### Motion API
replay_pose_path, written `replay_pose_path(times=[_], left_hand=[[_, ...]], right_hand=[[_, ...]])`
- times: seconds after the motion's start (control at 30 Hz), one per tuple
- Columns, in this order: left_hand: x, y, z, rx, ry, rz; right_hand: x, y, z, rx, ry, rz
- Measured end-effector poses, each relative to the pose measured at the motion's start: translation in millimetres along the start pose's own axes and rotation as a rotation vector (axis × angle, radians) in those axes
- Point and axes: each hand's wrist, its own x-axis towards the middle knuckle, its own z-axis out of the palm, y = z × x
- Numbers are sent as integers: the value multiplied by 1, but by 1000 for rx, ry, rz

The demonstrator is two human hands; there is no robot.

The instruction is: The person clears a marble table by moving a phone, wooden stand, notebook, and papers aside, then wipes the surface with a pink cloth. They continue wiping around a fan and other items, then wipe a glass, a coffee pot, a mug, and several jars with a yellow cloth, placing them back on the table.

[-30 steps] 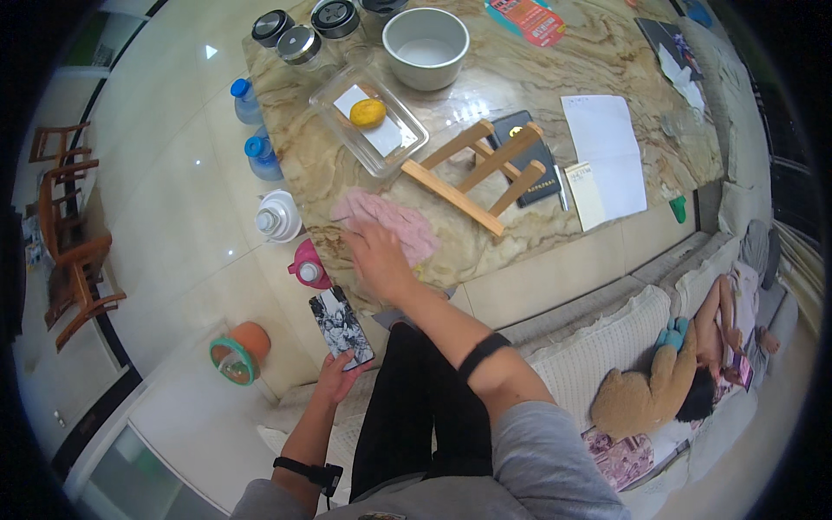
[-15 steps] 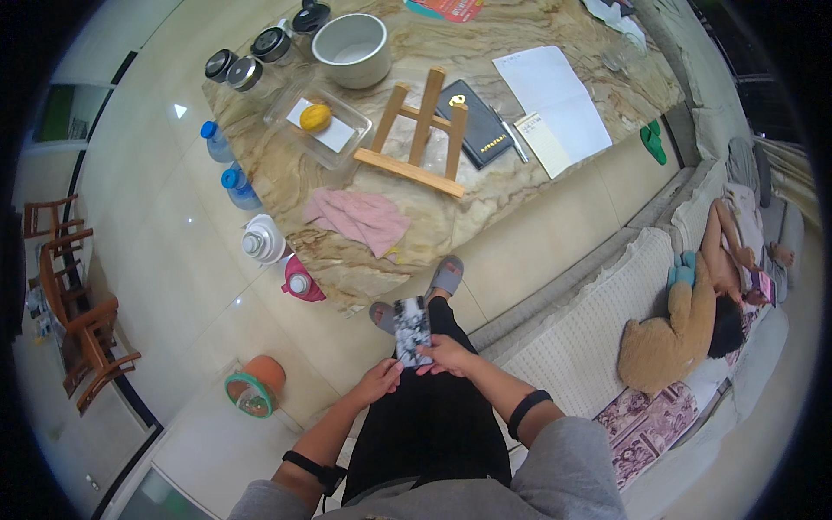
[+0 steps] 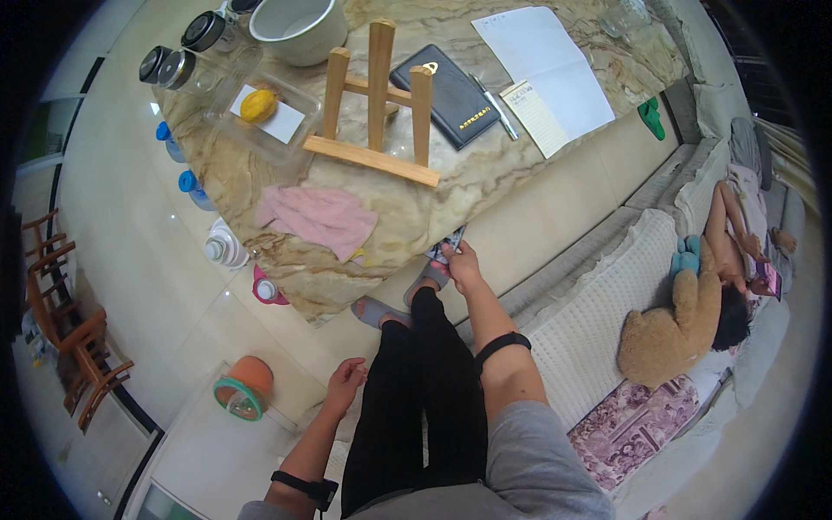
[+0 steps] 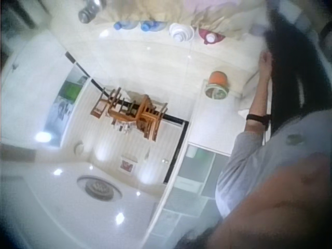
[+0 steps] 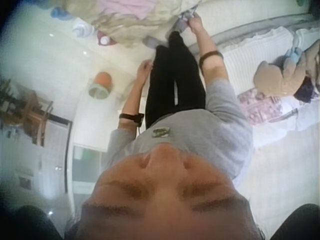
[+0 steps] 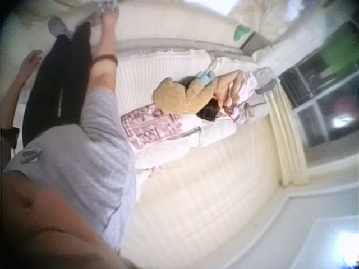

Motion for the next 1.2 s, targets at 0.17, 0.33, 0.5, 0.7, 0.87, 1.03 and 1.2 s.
replay_pose_path(times=[0.17,0.33,0.5,0.7,0.87,1.03,1.2], left_hand=[[6,20,26,-47,-23,-21],[12,31,45,-81,-49,-22],[20,31,54,-97,-51,-85],[22,23,57,-85,-37,-91],[20,20,54,-76,-36,-96],[17,17,46,-84,-9,-66],[14,15,39,-105,19,-80]], right_hand=[[14,-13,5,-141,-23,-29],[49,-26,24,13,-52,60],[72,-29,40,532,-78,162],[86,-25,50,545,-91,117],[86,-23,56,512,-92,87],[82,-19,55,472,-99,58],[82,2,47,330,-120,1]])
